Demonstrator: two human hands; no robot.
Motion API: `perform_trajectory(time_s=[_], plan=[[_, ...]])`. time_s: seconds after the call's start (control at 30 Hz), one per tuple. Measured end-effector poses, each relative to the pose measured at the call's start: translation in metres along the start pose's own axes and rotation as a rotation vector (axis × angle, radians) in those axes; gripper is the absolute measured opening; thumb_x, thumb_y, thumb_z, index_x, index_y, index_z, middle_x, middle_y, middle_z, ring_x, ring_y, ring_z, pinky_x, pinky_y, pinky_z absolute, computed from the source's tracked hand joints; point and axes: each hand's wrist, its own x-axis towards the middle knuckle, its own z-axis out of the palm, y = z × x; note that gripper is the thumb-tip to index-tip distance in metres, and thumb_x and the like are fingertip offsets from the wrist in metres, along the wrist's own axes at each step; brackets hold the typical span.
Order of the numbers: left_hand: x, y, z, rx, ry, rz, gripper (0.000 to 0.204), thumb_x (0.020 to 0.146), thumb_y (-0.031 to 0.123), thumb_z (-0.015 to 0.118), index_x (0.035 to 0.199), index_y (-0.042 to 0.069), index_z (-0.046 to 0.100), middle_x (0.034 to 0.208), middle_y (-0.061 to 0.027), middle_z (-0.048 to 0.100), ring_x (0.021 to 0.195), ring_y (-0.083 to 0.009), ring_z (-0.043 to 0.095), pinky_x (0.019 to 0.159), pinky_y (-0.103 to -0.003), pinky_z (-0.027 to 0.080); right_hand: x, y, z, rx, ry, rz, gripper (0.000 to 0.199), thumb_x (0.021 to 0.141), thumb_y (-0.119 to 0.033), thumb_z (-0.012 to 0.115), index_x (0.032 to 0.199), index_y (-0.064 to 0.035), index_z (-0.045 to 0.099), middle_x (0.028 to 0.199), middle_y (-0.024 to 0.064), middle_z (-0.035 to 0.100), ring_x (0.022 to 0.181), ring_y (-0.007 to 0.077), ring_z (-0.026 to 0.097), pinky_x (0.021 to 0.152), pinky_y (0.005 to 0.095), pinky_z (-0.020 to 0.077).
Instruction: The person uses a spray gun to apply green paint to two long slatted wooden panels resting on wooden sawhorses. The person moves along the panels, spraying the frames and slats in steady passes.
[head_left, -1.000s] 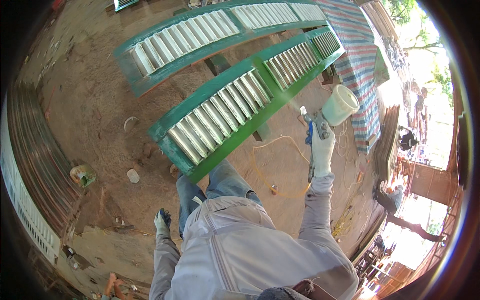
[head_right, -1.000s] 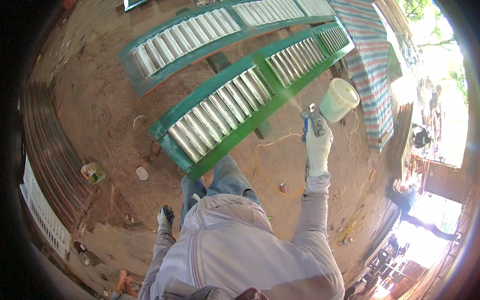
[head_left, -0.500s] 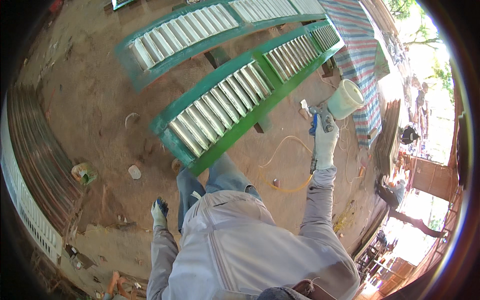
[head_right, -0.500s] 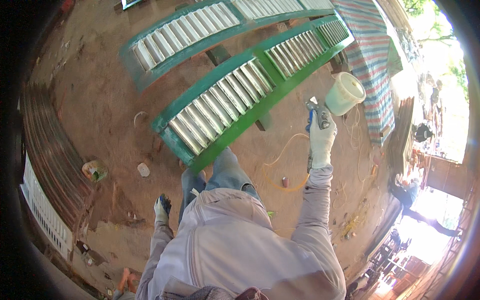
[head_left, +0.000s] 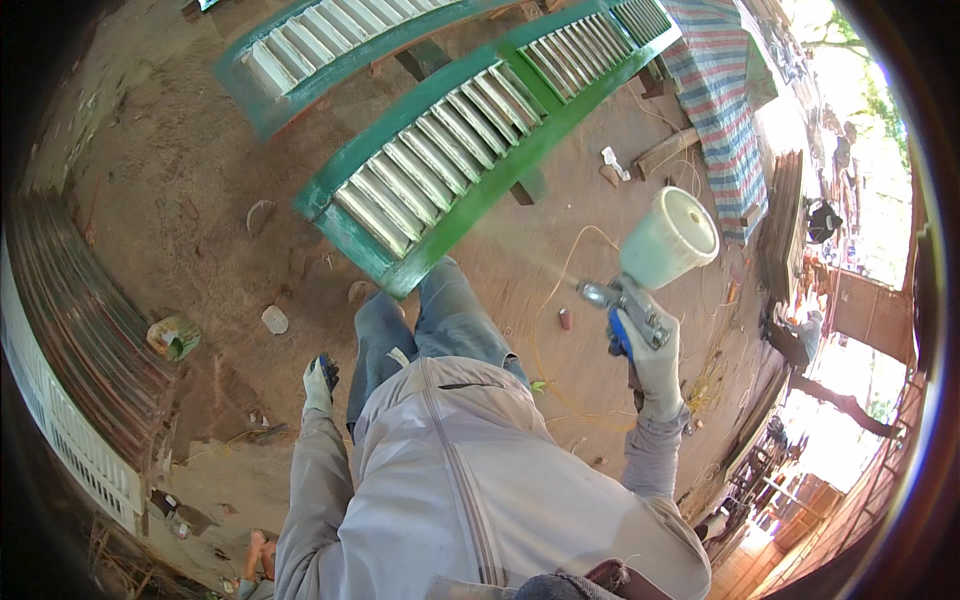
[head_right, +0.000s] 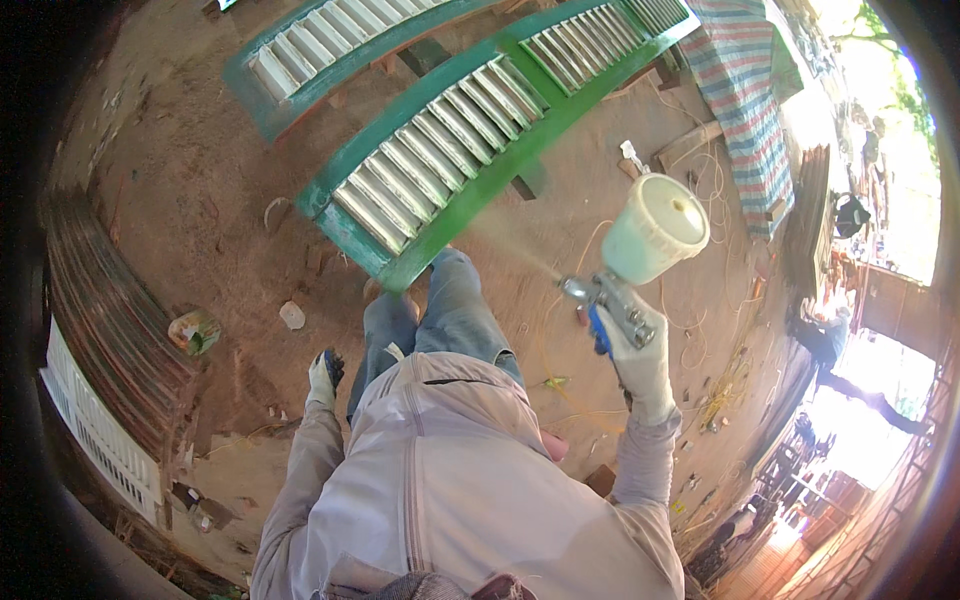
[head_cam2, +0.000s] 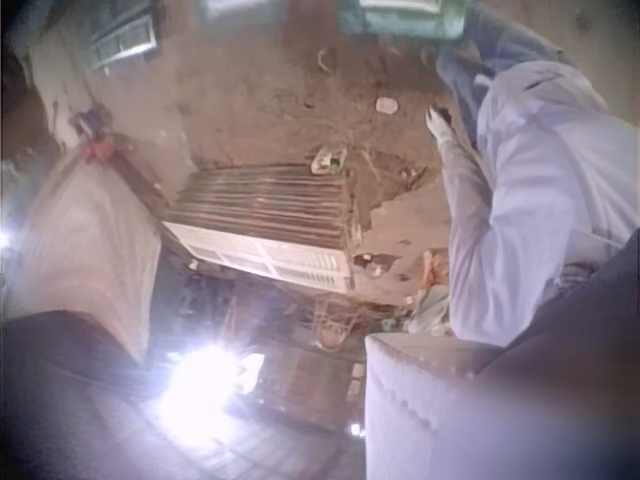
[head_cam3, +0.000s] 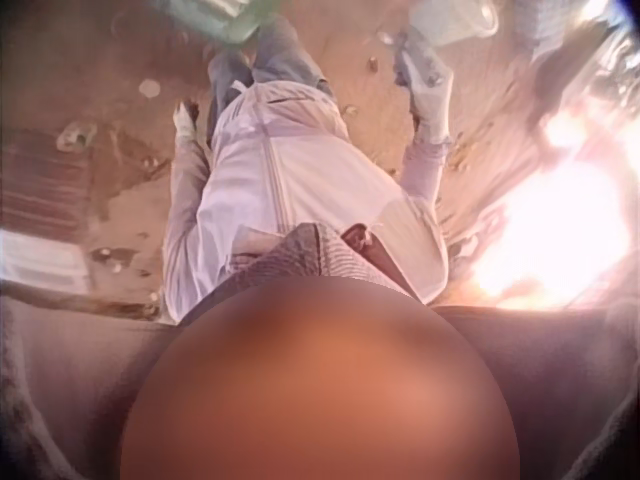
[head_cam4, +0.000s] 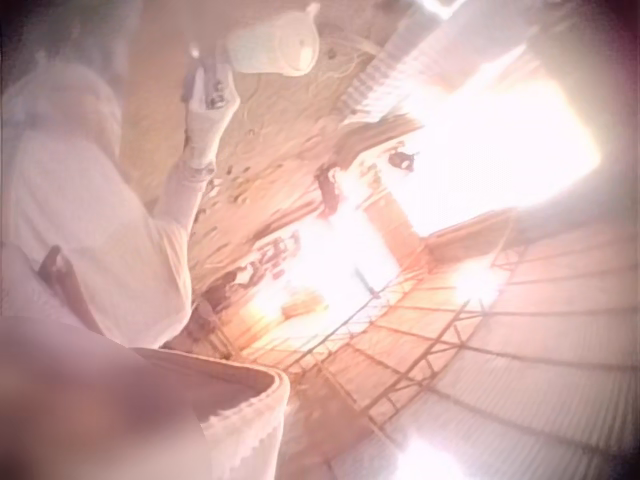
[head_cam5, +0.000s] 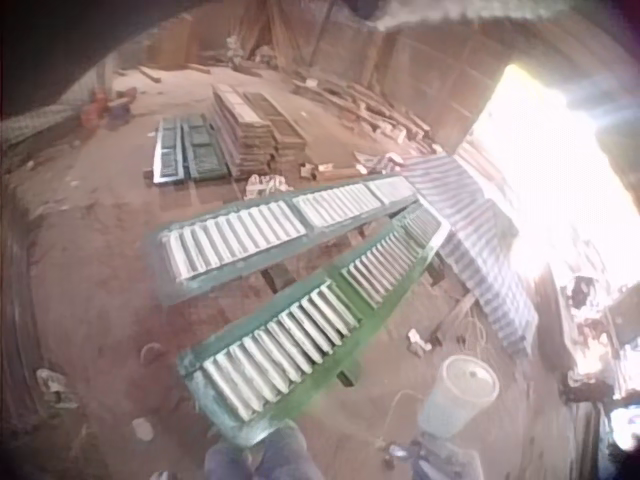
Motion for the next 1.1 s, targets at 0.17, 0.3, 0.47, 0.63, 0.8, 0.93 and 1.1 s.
perform_trajectory(time_s=[0.17,0.3,0.47,0.63,0.8,0.93,1.1], plan=[[0.009,0.019,-0.011,0.054,0.023,0.034,0.025,0.099,0.030,0.061,0.118,0.014,0.065,0.093,-0.0023,0.073,0.072,-0.0150,0.067,0.060,-0.031,0.052,-0.032,0.010,0.012,0.066,-0.179,-0.037,0.040,0.096,-0.006,0.063,0.136,0.0034,0.060,0.093,0.0042,0.067,0.069,0.0071,0.058,0.057,0.0209,0.0473],[0.003,0.026,-0.017,0.044,0.010,0.152,0.024,0.100,0.031,0.060,0.117,0.014,0.064,0.098,-0.0040,0.074,0.076,-0.0185,0.070,0.061,-0.032,0.054,-0.021,0.020,0.008,0.060,0.000,-0.022,0.043,0.096,-0.004,0.064,0.138,0.0042,0.057,0.099,0.0050,0.069,0.072,0.0067,0.058,0.060,0.0214,0.0480],[-0.019,-0.002,-0.012,-0.023,0.089,0.192,0.023,0.099,0.030,0.060,0.114,0.013,0.065,0.093,-0.0048,0.073,0.076,-0.0178,0.069,0.059,-0.031,0.052,-0.014,0.020,0.010,-0.022,-0.105,-0.148,0.045,0.097,-0.006,0.064,0.140,0.0047,0.055,0.104,0.0073,0.069,0.071,0.0078,0.058,0.060,0.0215,0.0488],[-0.034,-0.042,-0.013,-0.073,0.081,0.132,0.026,0.097,0.031,0.062,0.113,0.011,0.066,0.087,-0.0036,0.071,0.069,-0.0179,0.066,0.057,-0.030,0.050,-0.037,0.010,0.057,0.011,-0.319,-0.170,0.046,0.096,-0.004,0.064,0.140,0.0056,0.054,0.102,0.0080,0.069,0.073,0.0081,0.061,0.062,0.0231,0.0506],[-0.008,-0.044,-0.082,-0.093,0.043,0.075,0.024,0.096,0.028,0.061,0.113,0.011,0.066,0.087,-0.0054,0.070,0.067,-0.0214,0.066,0.057,-0.034,0.051,-0.061,0.003,0.149,0.123,-0.223,-0.212,0.043,0.097,-0.003,0.063,0.140,0.0038,0.056,0.099,0.0071,0.068,0.074,0.0088,0.062,0.063,0.0240,0.0521],[0.022,-0.017,-0.174,-0.201,-0.001,0.062,0.022,0.098,0.029,0.060,0.110,0.011,0.066,0.088,-0.0071,0.070,0.068,-0.0227,0.066,0.057,-0.036,0.052,-0.076,0.000,0.233,0.249,-0.067,-0.276,0.038,0.098,-0.003,0.064,0.135,0.0019,0.060,0.097,0.0033,0.069,0.076,0.0060,0.058,0.065,0.0229,0.0500],[0.023,0.050,-0.324,0.038,0.101,0.192,0.017,0.102,0.027,0.058,0.104,0.011,0.064,0.084,-0.0032,0.070,0.061,-0.0153,0.063,0.052,-0.030,0.049,-0.070,-0.008,0.319,0.262,0.118,-0.272,0.033,0.098,-0.004,0.064,0.131,0.0012,0.064,0.098,0.0010,0.069,0.078,0.0040,0.055,0.068,0.0225,0.0489]])
